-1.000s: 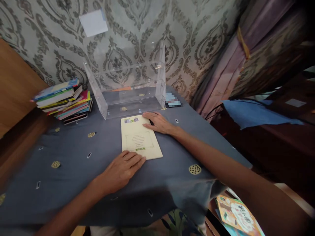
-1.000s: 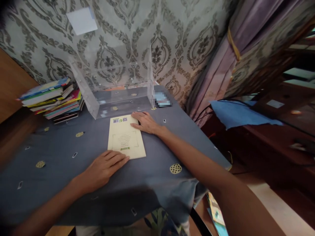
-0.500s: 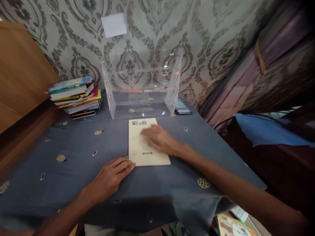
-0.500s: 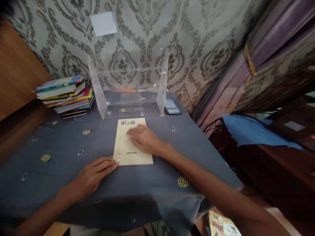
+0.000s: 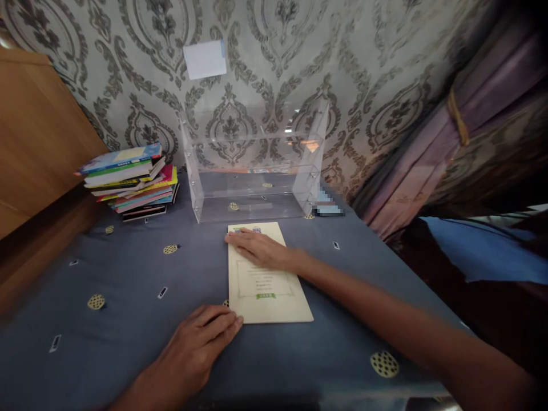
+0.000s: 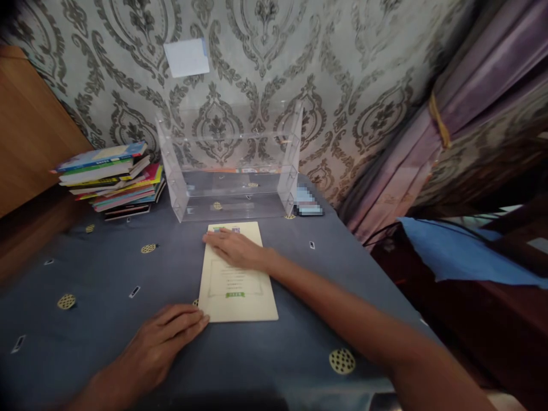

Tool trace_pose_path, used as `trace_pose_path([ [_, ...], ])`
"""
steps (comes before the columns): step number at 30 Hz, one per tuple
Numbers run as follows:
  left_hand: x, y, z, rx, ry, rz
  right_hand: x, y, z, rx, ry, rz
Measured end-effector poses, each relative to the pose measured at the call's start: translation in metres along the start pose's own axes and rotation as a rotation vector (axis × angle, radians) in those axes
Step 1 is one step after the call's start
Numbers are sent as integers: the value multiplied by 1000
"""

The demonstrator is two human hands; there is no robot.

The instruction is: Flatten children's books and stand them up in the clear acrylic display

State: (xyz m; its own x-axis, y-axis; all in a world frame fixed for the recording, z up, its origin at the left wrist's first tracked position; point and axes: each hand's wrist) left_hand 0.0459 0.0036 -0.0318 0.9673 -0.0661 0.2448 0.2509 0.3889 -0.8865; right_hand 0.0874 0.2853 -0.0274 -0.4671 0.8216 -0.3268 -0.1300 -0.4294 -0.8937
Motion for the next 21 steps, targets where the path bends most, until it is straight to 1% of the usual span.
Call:
trace_pose_path([
  [3, -1, -1, 1, 1, 6, -5, 27, -6, 9, 21, 72, -12],
  [5, -1, -2, 2, 5, 14, -1, 38, -8, 10, 12, 102, -18],
  [7, -1, -2, 3, 13, 21, -4, 42, -9, 11, 10, 108, -32],
  [12, -1, -3, 2, 10, -1, 5, 42, -7, 3, 47, 99, -74],
  [15, 1, -4, 2, 22, 6, 29, 43, -8, -14, 61, 145, -91],
  [17, 3, -6, 4, 39, 13, 25, 41, -7, -32, 101, 183, -106],
  [19, 5, -7, 7, 47, 11, 13, 36, -6, -50, 140, 220, -126],
  [21, 7, -9, 9, 52, 4, -1, 27, -5, -65, 146, 250, -139],
])
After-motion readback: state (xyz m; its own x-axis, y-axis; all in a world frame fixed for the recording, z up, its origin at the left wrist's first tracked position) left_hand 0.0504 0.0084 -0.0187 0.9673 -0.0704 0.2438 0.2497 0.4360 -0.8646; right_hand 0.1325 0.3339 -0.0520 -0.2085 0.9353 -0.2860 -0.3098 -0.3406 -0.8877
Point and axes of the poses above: each hand's wrist, its own z-axis towards the middle knuckle, its own y-axis out of the palm, x = y × z, and after that the axes turned 11 degrees about -y, right-handed
